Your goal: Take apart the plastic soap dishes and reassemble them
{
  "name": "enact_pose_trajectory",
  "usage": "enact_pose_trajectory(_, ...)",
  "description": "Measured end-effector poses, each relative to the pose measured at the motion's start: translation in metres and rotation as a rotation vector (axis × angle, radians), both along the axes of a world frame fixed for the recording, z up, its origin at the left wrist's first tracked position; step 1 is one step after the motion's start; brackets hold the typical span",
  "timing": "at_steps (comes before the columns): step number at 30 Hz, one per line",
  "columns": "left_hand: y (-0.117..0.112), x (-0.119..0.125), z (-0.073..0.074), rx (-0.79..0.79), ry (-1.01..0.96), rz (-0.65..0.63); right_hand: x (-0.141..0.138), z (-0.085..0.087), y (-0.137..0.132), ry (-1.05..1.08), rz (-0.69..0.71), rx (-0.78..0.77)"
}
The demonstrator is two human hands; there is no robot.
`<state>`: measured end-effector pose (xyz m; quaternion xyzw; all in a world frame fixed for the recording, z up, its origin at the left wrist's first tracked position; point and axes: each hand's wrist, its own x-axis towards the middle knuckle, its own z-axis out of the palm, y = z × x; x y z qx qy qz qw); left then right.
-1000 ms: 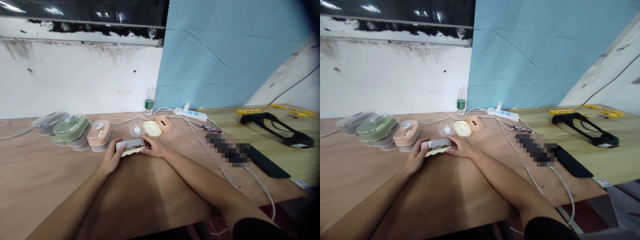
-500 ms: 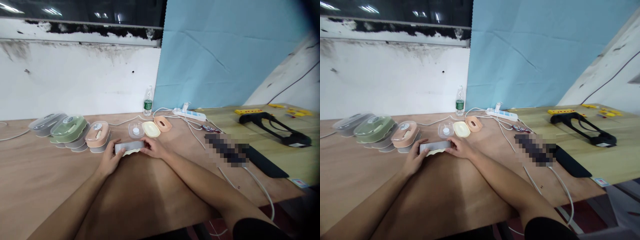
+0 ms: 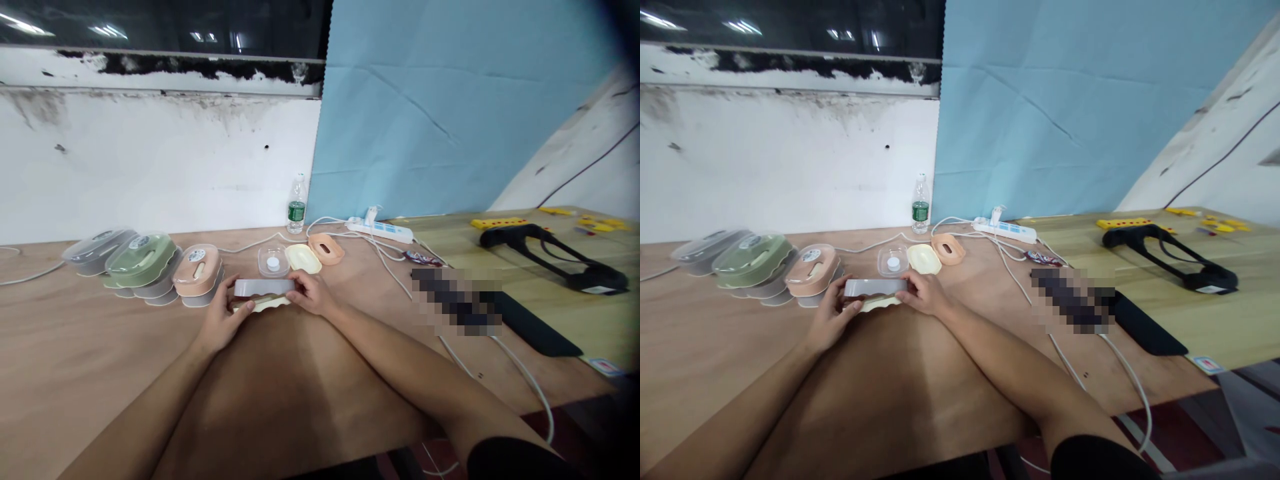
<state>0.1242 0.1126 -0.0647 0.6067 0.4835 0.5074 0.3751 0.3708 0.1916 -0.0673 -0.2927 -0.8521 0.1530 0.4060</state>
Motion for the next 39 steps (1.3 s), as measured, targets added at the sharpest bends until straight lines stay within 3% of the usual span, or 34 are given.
enact_pose_trajectory(6, 0.002, -0.002, -0.003, 0.032, 0.082, 0.03, 0.001, -0.005, 0.009, 0.067, -0.055, -0.017)
enact_pose_trajectory(13, 0.004, -0.003, 0.0, 0.112, -0.012, 0.018, 0.0, -0.001, -0.001, -0.008, -0.037, 0.099)
enact_pose_trajectory(17, 0.003, -0.005, -0.002, 0.091, 0.085, 0.036, 0.0, -0.003, 0.001, 0.088, -0.073, 0.071)
enact_pose_trajectory(21, 0.0, -0.006, -0.002, 0.078, 0.242, 0.053, 0.013, -0.005, 0.028, 0.457, -0.288, -0.13)
enact_pose_trajectory(24, 0.0, -0.006, -0.001, 0.08, 0.277, 0.038, 0.038, -0.001, 0.054, 0.76, -0.496, -0.255)
enact_pose_trajectory(27, -0.001, -0.006, -0.001, 0.081, 0.289, 0.026, 0.069, 0.0, 0.074, 0.845, -0.721, -0.264)
enact_pose_trajectory(33, -0.002, -0.005, 0.002, 0.077, 0.328, 0.001, 0.105, -0.011, 0.09, 0.71, -0.965, -0.405)
enact_pose_trajectory(39, -0.003, -0.004, 0.004, 0.091, 0.348, 0.009, 0.106, -0.014, 0.094, 0.29, -1.02, -0.291)
